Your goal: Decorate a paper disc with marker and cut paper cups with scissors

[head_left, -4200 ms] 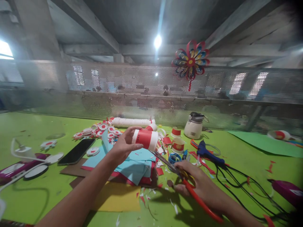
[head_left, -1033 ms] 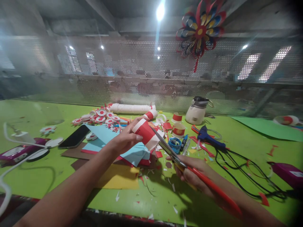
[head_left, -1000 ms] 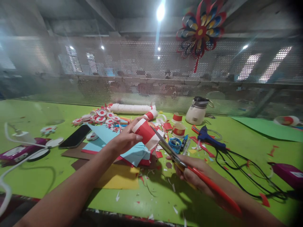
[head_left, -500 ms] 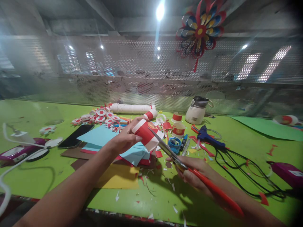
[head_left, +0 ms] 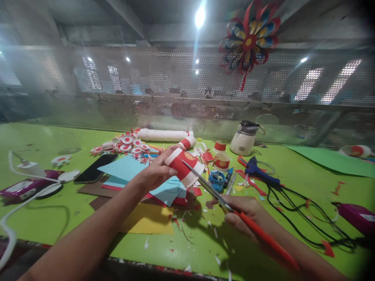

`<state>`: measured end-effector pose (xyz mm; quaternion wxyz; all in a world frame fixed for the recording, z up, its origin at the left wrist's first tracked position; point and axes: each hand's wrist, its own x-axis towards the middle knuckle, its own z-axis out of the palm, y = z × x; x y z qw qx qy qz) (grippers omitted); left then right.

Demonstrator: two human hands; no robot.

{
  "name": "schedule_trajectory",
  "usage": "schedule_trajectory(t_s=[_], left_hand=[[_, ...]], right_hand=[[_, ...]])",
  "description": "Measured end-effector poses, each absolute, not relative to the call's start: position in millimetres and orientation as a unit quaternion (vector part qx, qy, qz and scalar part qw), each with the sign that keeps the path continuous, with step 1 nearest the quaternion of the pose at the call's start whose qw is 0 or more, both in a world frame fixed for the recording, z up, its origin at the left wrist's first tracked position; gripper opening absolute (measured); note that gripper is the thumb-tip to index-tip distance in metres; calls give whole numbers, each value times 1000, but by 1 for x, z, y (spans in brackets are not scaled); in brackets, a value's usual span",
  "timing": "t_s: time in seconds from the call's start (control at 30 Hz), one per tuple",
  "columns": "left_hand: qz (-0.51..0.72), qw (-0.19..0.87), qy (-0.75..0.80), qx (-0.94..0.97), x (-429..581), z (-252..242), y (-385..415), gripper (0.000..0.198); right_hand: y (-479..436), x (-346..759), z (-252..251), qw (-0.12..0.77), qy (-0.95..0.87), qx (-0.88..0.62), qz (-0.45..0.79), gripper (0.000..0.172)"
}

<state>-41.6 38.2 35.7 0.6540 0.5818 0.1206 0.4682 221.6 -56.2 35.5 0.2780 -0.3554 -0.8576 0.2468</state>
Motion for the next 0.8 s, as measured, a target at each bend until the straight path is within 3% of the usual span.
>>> schedule_trajectory(t_s=[0.17,0.43,0.8], left_hand=[[454,662,126,583,-43,35,38,61],[439,668,120,588,-43,39,36,51],[422,652,157,610,-47,37,42,55]], right_hand=[[-55,223,38,279,-856,-367,236,45],[-58,222,40,261,-855,-378,240,39],[-52,222,36,268,-837,-367,305,51]])
